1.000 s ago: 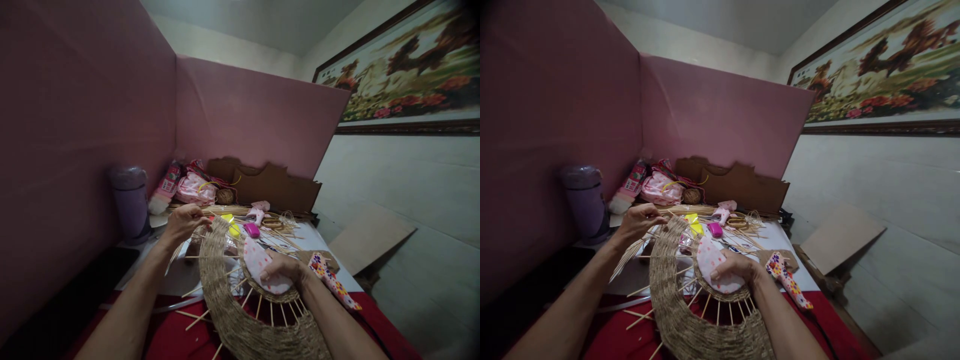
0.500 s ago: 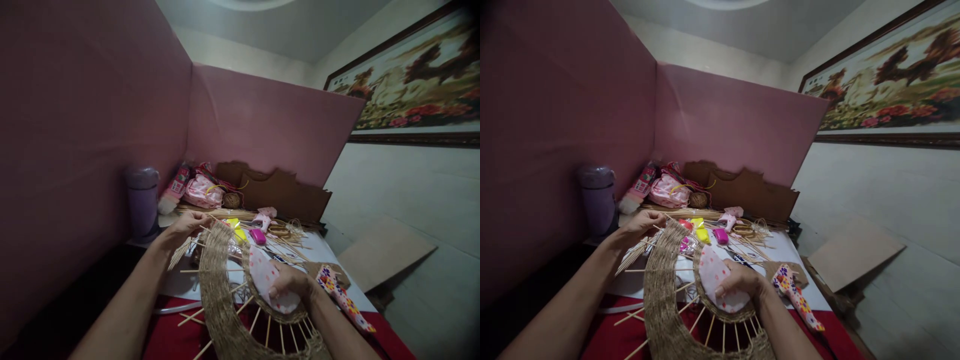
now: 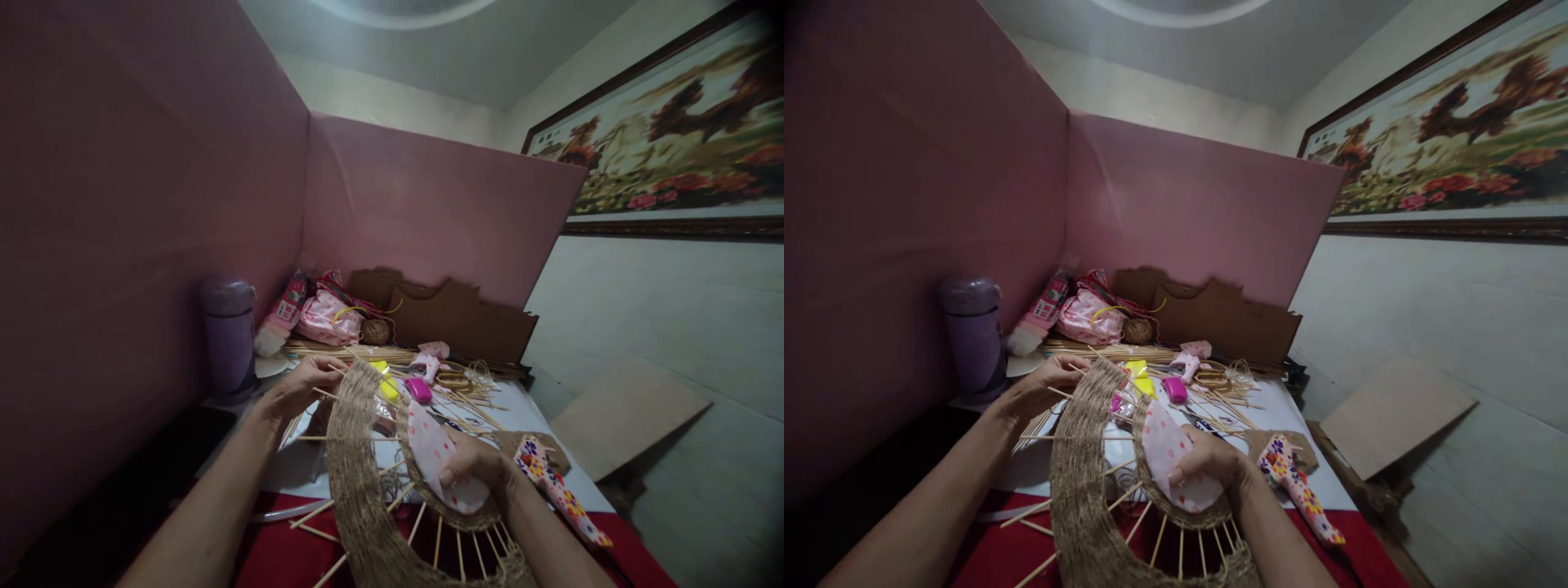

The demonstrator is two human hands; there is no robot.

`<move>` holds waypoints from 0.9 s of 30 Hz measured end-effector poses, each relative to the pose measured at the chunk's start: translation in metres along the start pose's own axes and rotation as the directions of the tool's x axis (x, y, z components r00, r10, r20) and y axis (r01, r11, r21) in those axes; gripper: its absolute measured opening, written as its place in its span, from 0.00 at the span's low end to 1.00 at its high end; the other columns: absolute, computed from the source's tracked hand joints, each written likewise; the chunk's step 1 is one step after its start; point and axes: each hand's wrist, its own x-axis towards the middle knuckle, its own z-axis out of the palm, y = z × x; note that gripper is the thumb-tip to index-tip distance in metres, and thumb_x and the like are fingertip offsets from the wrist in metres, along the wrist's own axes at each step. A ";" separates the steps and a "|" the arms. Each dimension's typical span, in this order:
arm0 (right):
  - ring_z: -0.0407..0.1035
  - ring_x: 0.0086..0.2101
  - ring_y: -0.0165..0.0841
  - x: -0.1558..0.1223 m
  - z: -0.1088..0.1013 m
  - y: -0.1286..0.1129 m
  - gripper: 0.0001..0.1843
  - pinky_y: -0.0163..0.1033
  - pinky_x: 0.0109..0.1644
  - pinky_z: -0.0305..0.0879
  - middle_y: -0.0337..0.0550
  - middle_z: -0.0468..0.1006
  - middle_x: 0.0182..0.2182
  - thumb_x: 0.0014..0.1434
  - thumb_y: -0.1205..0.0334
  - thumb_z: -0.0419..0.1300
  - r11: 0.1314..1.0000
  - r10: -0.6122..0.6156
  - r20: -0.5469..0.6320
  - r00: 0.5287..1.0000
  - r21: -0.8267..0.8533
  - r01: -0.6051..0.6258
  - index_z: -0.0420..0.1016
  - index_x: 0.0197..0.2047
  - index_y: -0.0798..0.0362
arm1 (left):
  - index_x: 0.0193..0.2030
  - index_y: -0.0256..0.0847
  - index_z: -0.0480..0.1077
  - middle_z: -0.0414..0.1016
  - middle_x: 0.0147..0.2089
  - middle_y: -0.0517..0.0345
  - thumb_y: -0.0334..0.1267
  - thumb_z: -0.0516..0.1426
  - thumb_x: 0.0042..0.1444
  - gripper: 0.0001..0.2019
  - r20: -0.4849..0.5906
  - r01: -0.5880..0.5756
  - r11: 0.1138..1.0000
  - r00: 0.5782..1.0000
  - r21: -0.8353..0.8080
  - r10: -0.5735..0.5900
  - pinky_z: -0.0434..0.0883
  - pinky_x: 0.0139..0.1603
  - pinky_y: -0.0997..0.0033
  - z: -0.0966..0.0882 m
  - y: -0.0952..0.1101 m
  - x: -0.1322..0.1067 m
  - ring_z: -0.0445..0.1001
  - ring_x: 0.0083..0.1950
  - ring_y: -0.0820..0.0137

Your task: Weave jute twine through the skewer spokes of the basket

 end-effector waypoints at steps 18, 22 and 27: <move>0.61 0.15 0.21 0.000 0.006 -0.005 0.17 0.24 0.17 0.55 0.38 0.72 0.18 0.29 0.66 0.69 1.000 -0.010 0.005 1.000 -0.017 0.010 0.72 0.26 0.62 | 0.18 0.35 0.71 0.67 0.17 0.63 0.47 0.67 0.30 0.17 -0.216 -0.227 0.923 0.929 0.311 0.302 0.58 0.24 0.77 0.011 0.006 0.009 0.61 0.21 0.78; 0.61 0.15 0.22 0.001 0.010 -0.009 0.19 0.25 0.16 0.55 0.38 0.72 0.17 0.27 0.67 0.69 0.999 0.046 -0.014 0.999 -0.027 -0.047 0.72 0.27 0.62 | 0.19 0.35 0.73 0.70 0.18 0.61 0.50 0.67 0.30 0.18 -0.233 -0.262 0.892 0.903 0.367 0.361 0.60 0.25 0.77 0.006 0.006 0.014 0.63 0.23 0.76; 0.64 0.15 0.24 0.004 0.026 -0.019 0.19 0.25 0.16 0.58 0.38 0.73 0.16 0.24 0.70 0.68 0.991 0.131 -0.038 0.991 -0.006 -0.131 0.72 0.25 0.62 | 0.20 0.36 0.74 0.72 0.21 0.59 0.46 0.68 0.30 0.15 -0.253 -0.296 0.863 0.872 0.409 0.419 0.62 0.27 0.77 -0.002 0.010 0.013 0.66 0.26 0.74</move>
